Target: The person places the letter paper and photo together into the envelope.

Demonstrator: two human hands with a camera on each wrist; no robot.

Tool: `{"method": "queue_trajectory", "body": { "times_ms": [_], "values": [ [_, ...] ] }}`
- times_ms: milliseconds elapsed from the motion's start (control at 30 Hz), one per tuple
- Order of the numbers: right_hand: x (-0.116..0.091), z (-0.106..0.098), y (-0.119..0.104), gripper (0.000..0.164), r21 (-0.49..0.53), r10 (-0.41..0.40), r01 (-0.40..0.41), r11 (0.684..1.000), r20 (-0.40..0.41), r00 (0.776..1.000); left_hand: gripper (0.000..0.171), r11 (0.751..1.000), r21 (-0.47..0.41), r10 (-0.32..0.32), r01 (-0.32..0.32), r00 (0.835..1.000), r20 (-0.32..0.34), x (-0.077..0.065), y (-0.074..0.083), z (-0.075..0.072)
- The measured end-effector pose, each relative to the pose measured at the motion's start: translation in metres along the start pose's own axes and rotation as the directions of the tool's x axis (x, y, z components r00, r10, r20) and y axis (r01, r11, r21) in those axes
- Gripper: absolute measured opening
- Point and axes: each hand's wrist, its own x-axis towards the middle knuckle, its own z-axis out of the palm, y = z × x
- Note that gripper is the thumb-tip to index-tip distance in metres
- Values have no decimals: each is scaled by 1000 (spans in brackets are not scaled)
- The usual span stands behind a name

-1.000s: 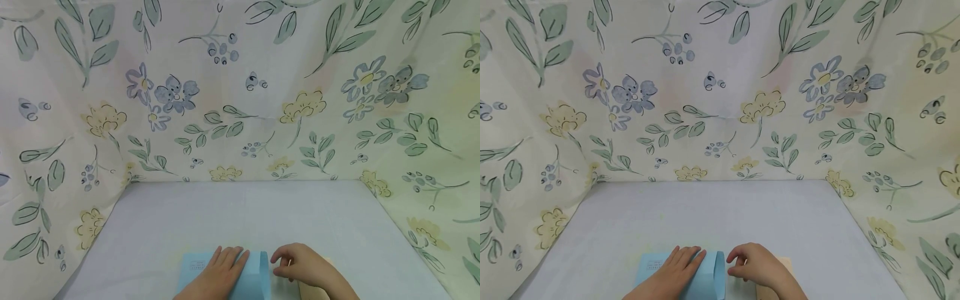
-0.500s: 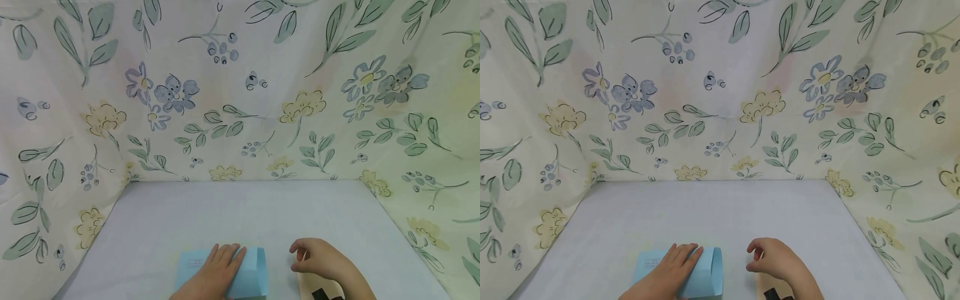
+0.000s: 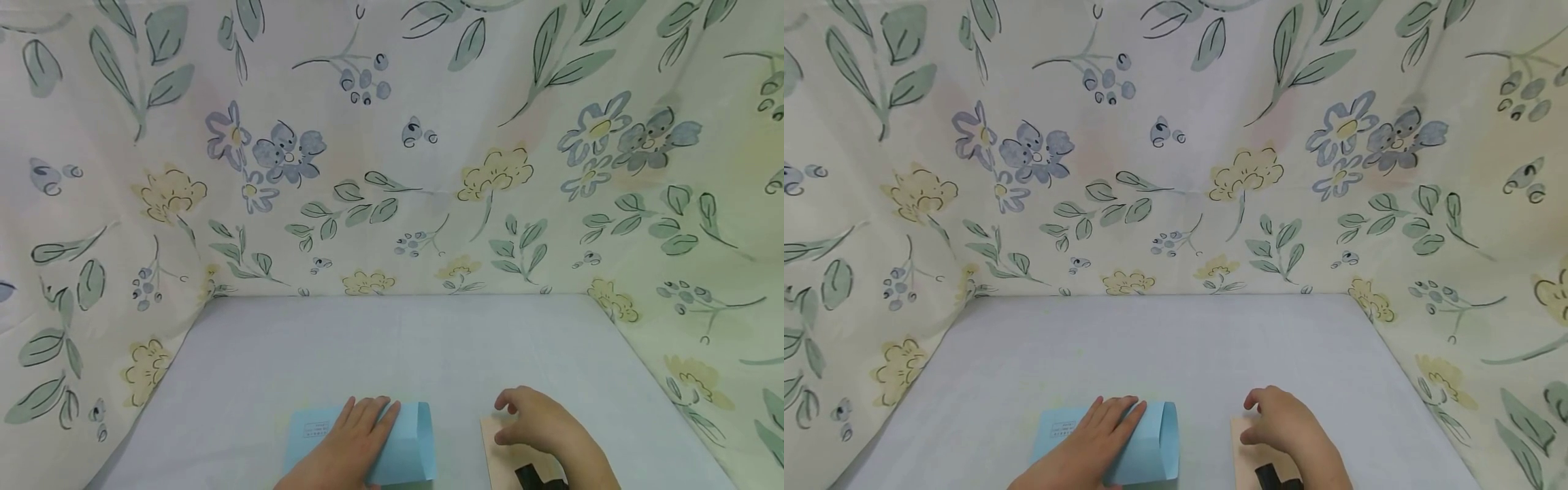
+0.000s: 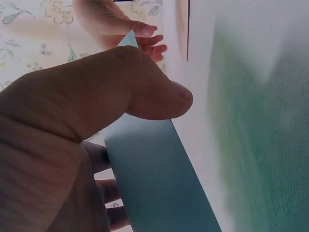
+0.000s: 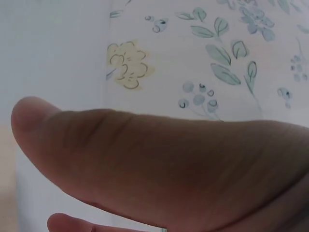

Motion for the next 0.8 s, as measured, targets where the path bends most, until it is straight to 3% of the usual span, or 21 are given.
{"method": "queue_trajectory", "body": {
  "times_ms": [133, 367, 500, 700, 800],
  "values": [
    [2, 0, 2, 42, -26, 1, -1, 1000, -7, 1000, 107, 1000, -8, -25, 26, 999, 31, 0, 0, 0],
    [11, 6, 11, 46, -77, 7, -7, 997, 2, 1000, 108, 1000, -3, 2, -2, 1000, -15, -1, -1, 2],
    [15, 10, 14, 47, -138, 2, -2, 990, -4, 1000, 107, 1000, 3, -5, 5, 1000, 6, -1, -1, 0],
    [16, 16, 13, 53, -351, -31, 13, 936, -46, 998, 107, 999, 22, -41, 40, 998, 54, 2, -1, -1],
    [15, 20, 9, 56, -400, -38, 12, 916, -56, 998, 108, 999, 25, -48, 47, 997, 56, 2, -2, -1]
  ]
}}
